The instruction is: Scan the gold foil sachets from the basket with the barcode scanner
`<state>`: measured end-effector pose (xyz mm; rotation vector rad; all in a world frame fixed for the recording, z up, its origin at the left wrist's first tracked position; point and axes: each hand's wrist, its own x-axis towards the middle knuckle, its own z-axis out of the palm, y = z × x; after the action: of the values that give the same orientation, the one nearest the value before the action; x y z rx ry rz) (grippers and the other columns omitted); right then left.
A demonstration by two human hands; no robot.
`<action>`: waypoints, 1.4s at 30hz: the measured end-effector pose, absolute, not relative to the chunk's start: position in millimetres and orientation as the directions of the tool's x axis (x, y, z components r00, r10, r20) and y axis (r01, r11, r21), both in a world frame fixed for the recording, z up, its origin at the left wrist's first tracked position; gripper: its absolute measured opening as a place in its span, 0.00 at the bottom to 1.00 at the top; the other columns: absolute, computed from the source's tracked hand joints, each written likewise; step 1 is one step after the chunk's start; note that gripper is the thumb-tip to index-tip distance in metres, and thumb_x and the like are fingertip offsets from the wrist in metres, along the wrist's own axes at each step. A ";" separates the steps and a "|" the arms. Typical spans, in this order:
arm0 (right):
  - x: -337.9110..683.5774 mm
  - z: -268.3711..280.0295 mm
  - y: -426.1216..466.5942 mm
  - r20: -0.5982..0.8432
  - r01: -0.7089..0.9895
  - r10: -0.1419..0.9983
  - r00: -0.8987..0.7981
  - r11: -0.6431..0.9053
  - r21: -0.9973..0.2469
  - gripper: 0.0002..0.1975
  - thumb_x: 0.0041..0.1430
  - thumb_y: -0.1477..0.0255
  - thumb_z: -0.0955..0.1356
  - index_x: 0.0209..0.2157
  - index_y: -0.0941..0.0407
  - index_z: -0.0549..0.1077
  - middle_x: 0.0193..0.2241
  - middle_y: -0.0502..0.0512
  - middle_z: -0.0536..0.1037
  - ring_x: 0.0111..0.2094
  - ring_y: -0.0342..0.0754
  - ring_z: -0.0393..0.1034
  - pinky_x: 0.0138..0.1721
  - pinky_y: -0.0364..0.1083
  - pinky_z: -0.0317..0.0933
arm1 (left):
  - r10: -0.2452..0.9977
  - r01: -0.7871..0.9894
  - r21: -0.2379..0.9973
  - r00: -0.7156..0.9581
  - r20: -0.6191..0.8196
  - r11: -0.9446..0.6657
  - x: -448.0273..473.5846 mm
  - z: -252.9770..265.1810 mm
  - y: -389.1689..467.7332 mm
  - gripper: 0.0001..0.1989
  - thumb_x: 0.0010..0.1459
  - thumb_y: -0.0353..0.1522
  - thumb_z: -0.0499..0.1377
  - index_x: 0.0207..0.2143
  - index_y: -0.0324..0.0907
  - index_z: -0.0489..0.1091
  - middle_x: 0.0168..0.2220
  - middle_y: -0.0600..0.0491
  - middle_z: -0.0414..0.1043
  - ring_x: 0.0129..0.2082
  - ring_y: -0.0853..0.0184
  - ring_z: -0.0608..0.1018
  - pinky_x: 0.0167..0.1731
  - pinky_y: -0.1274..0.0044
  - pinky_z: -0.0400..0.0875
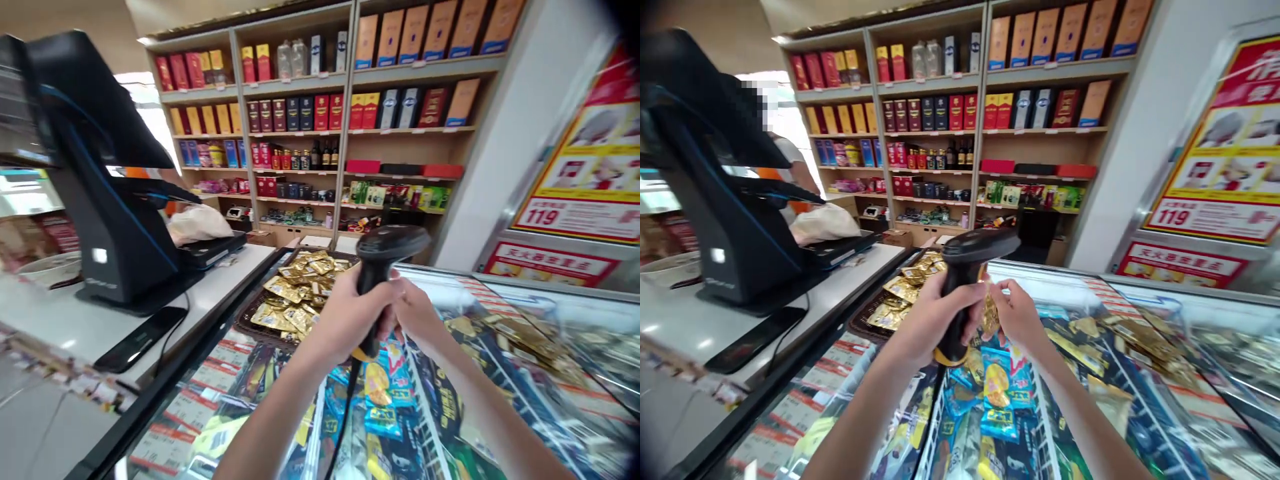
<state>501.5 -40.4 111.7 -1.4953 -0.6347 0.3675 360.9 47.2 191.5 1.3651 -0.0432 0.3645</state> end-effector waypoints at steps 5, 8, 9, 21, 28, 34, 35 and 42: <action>507.1 127.2 -85.1 0.037 0.009 0.629 0.777 0.048 -0.999 0.24 0.49 0.57 0.74 0.43 0.55 0.69 0.22 0.50 0.77 0.17 0.49 0.72 0.09 0.39 0.54 | 0.281 -0.269 0.955 0.933 0.226 0.127 365.6 194.9 49.5 0.08 0.58 0.35 0.61 0.34 0.43 0.65 0.20 0.60 0.63 0.15 0.76 0.63 0.15 0.82 0.58; 517.7 138.4 -100.5 0.091 0.042 0.599 0.795 0.096 -0.995 0.35 0.42 0.62 0.78 0.52 0.57 0.69 0.28 0.53 0.79 0.19 0.48 0.74 0.11 0.39 0.57 | 0.284 -0.261 0.960 0.933 0.223 0.105 369.7 193.9 47.6 0.08 0.58 0.36 0.61 0.34 0.42 0.65 0.21 0.59 0.63 0.16 0.75 0.64 0.15 0.82 0.59; 521.9 140.7 -104.0 0.112 0.063 0.568 0.815 0.106 -0.992 0.38 0.41 0.62 0.79 0.54 0.58 0.68 0.29 0.54 0.80 0.20 0.48 0.74 0.12 0.39 0.57 | 0.281 -0.254 0.962 0.935 0.218 0.098 371.0 193.3 47.0 0.08 0.59 0.36 0.61 0.34 0.42 0.66 0.21 0.59 0.63 0.16 0.75 0.64 0.15 0.82 0.59; 563.7 143.2 -125.8 0.312 0.290 0.150 0.938 0.151 -0.945 0.27 0.41 0.55 0.78 0.36 0.62 0.79 0.24 0.56 0.79 0.19 0.43 0.67 0.16 0.40 0.57 | 0.296 -0.212 0.972 0.939 0.174 0.103 378.0 187.5 39.5 0.08 0.58 0.36 0.61 0.36 0.42 0.66 0.21 0.60 0.63 0.16 0.75 0.65 0.14 0.82 0.59; 564.4 148.7 -138.6 0.414 0.399 0.116 0.903 0.135 -0.907 0.26 0.47 0.56 0.76 0.41 0.61 0.79 0.27 0.58 0.80 0.23 0.47 0.72 0.18 0.41 0.59 | 0.262 -0.157 0.982 0.957 0.126 0.103 383.8 180.1 33.1 0.09 0.59 0.37 0.60 0.32 0.42 0.64 0.21 0.59 0.62 0.16 0.75 0.66 0.15 0.82 0.60; 571.3 146.7 -138.2 0.471 0.462 0.076 0.879 0.107 -0.880 0.26 0.49 0.56 0.74 0.45 0.60 0.78 0.30 0.57 0.81 0.24 0.46 0.72 0.18 0.41 0.59 | 0.207 -0.148 0.985 0.970 0.128 0.086 383.3 178.0 29.5 0.10 0.58 0.38 0.62 0.31 0.42 0.65 0.21 0.59 0.62 0.16 0.75 0.66 0.16 0.82 0.61; 572.9 146.6 -138.6 0.472 0.463 0.069 0.879 0.112 -0.879 0.26 0.49 0.56 0.74 0.45 0.60 0.78 0.30 0.57 0.81 0.24 0.46 0.72 0.18 0.41 0.59 | 0.206 -0.149 0.985 0.970 0.130 0.084 383.4 177.8 29.3 0.10 0.58 0.37 0.62 0.31 0.42 0.65 0.21 0.59 0.62 0.16 0.76 0.65 0.16 0.82 0.60; 587.3 141.9 -141.7 0.444 0.440 0.002 0.896 0.133 -0.888 0.27 0.44 0.55 0.76 0.41 0.60 0.77 0.29 0.58 0.81 0.25 0.49 0.75 0.18 0.41 0.60 | 0.205 -0.161 0.986 0.967 0.148 0.047 384.3 176.2 28.0 0.10 0.60 0.38 0.60 0.33 0.42 0.64 0.20 0.60 0.62 0.16 0.75 0.65 0.16 0.81 0.59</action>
<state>587.3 -141.7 141.9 -1.4102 -0.3790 -0.3286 384.3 28.0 176.2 1.4979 0.0361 0.2791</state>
